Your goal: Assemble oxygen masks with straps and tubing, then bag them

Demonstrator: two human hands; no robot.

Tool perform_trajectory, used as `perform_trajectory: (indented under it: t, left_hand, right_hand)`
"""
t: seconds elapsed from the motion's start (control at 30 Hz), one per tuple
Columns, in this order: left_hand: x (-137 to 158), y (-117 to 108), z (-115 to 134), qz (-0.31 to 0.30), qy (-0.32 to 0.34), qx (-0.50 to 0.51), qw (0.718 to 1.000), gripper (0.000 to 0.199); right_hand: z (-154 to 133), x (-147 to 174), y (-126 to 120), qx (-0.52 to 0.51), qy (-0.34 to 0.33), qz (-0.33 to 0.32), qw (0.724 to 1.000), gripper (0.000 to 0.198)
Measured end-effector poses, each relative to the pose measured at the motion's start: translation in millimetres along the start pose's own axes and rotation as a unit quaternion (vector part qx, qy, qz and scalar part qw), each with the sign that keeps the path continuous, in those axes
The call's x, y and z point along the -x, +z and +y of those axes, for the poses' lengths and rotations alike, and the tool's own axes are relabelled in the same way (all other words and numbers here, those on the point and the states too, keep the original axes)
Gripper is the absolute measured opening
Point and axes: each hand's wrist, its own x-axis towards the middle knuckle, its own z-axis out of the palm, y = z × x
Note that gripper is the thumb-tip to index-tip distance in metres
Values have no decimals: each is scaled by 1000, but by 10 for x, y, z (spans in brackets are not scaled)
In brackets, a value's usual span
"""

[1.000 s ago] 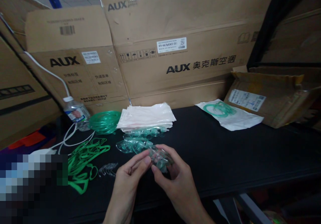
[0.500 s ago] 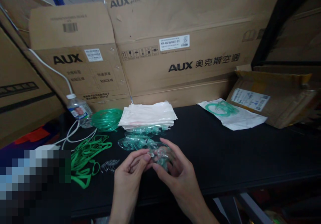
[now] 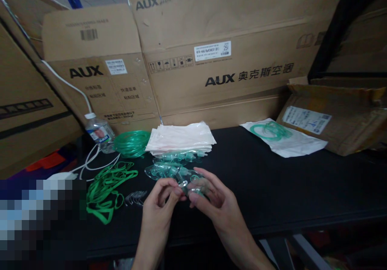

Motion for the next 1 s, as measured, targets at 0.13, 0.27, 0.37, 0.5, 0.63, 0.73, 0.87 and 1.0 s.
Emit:
perform_trajectory:
  t: [0.13,0.27,0.37,0.5,0.63,0.73,0.87,1.0]
  left_hand:
    - [0,-14,-5,-21,-18,36,999,35]
    - [22,-22,3,-24,3,17,1000,33]
    - [41,-27,5,-10,35,-10,999,32]
    - [49,-21,-6,-3,46,-11,999,31]
    - [31,-34,-12,-18,29,11,999,44]
    - [31,-54,21,-99,-24,8,995,48]
    - [57,-52,109,-162,-73,46,983,40]
    - [54,-38,142,-158,-34,62,985,30]
  right_hand:
    - [-21,-2,-4,8,27,-14,1000,52]
    - [28,-2,-2,34,44,-16,998,64]
    - [44,9,5,60,49,-11,997,69]
    - [-39,39,27,84,59,-33,994,65]
    - [-159,65,54,81,71,-72,992,51]
    - [-185,76,48,77,77,-82,991,48]
    - [-146,81,15,66,84,-85,991,52]
    - [-139,81,3,49,98,-96,989,53]
